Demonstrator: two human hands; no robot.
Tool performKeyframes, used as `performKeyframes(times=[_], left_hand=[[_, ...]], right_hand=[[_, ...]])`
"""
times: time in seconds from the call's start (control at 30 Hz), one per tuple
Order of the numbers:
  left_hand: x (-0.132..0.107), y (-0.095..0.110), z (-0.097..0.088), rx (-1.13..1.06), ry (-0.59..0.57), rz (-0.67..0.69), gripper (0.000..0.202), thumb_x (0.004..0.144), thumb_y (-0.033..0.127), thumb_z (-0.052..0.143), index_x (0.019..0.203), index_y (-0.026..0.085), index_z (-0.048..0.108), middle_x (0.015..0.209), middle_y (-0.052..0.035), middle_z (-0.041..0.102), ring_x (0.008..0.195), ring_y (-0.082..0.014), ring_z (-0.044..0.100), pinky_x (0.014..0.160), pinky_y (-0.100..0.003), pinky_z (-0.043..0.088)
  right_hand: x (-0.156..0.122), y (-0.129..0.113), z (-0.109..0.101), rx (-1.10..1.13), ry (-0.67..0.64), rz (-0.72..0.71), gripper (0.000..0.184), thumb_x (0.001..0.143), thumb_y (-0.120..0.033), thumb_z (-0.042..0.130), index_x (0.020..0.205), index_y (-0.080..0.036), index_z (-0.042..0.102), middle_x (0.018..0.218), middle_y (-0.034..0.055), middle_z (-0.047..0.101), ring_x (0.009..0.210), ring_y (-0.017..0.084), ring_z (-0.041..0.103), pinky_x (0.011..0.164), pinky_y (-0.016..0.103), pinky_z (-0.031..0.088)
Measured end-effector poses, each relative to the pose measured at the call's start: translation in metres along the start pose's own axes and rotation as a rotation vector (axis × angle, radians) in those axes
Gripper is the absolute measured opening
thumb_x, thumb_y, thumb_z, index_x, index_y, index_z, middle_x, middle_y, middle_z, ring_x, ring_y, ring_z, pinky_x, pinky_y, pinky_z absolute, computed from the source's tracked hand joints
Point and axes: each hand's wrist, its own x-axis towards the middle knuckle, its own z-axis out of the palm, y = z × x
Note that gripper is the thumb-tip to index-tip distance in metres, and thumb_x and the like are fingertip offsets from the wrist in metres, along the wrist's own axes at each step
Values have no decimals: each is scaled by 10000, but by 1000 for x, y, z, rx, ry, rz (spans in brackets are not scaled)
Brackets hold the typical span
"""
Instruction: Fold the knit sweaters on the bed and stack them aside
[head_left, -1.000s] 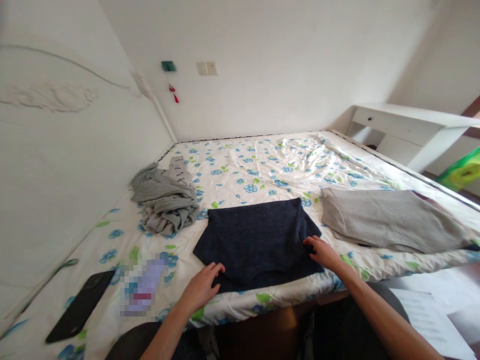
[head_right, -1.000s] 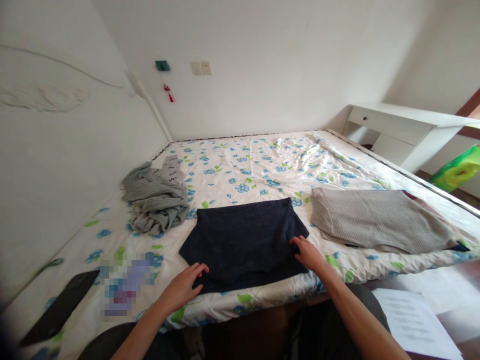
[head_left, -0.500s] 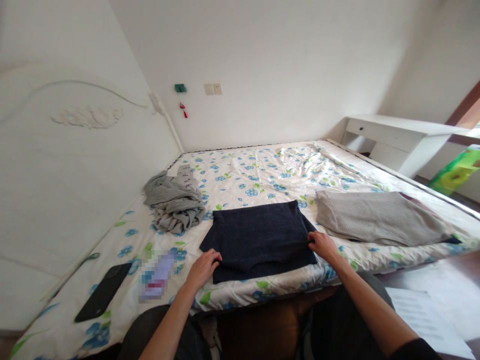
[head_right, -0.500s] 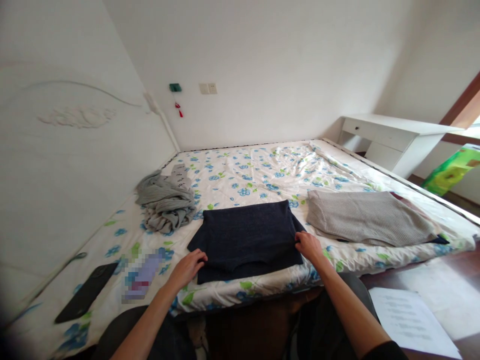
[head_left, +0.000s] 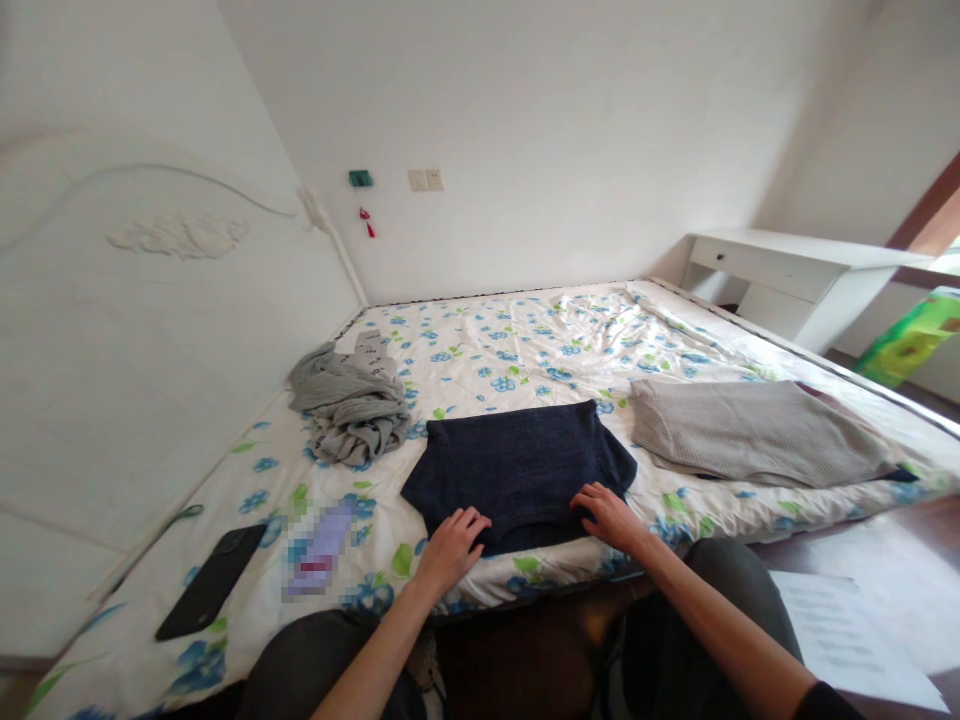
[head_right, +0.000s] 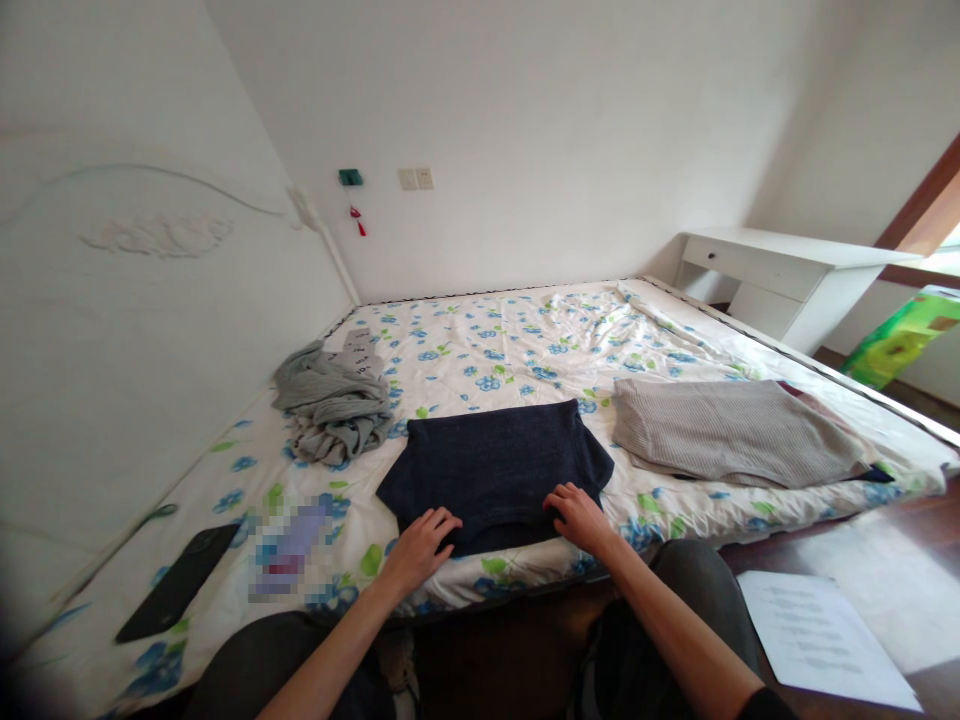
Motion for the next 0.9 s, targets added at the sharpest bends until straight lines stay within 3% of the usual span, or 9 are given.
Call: performKeyframes(times=[0.1,0.27,0.37,0.5,0.6,0.67,0.77,0.83,0.9], left_hand=[[7,7,4,-2,-2,20,296,921,142,608,1175,246,717,1201,-75,719,1142,-272,627,1021,-426,463],[9,6,-5,-101,52,45,190,876,161,620,1012,242,724,1054,-47,753,1027,-240,658,993,-413,429],[7,10,-3,-107,-33,60,164,827,165,640,945,241,726,1006,-44,751,995,-239,661,956,-398,434],[8,9,-2,-123,-138,56,205,790,184,656,956,259,749,1018,-44,751,1026,-258,657,946,-399,452],[12,-9,-13,-180,-50,0,324,781,149,609,1042,268,760,1114,-45,753,1106,-258,646,1005,-396,468],[13,-30,-22,-168,94,-117,384,806,143,563,1127,256,743,1210,-58,742,1163,-260,640,1071,-404,464],[11,-68,-29,-68,273,-428,354,922,272,511,1224,210,685,1258,-113,728,1177,-282,668,1065,-409,488],[8,-88,-28,-24,265,-675,407,972,442,490,1222,170,663,1189,-159,751,1137,-326,708,975,-420,524],[7,-99,-24,-66,140,-858,495,968,591,476,1085,160,691,1026,-174,786,1044,-366,749,878,-422,537]], right_hand=[[3,-5,4,74,18,0,264,875,-127,638,1074,-240,770,1097,49,730,1077,228,614,1007,333,469],[3,3,-4,152,28,33,225,800,-124,654,956,-220,783,965,33,746,989,211,629,917,297,459],[4,4,-2,121,-46,37,219,772,-145,669,937,-222,792,950,31,751,984,215,632,896,291,453],[6,4,1,111,-137,15,213,746,-161,711,927,-231,800,956,27,760,993,225,647,904,300,467],[4,16,-7,237,-113,32,195,784,-247,772,975,-243,811,1012,27,781,1015,227,679,963,315,488],[1,33,-17,315,-17,133,228,836,-325,776,1047,-245,807,1083,41,794,1041,229,706,980,316,505],[-6,65,-33,240,152,478,255,891,-341,739,1111,-219,781,1076,73,806,1006,235,742,911,303,524],[-11,82,-37,144,154,713,245,939,-387,706,1051,-185,789,983,103,813,959,252,760,864,304,520],[-14,91,-35,152,34,842,370,991,-484,654,878,-165,803,835,126,800,862,264,774,807,309,520]])
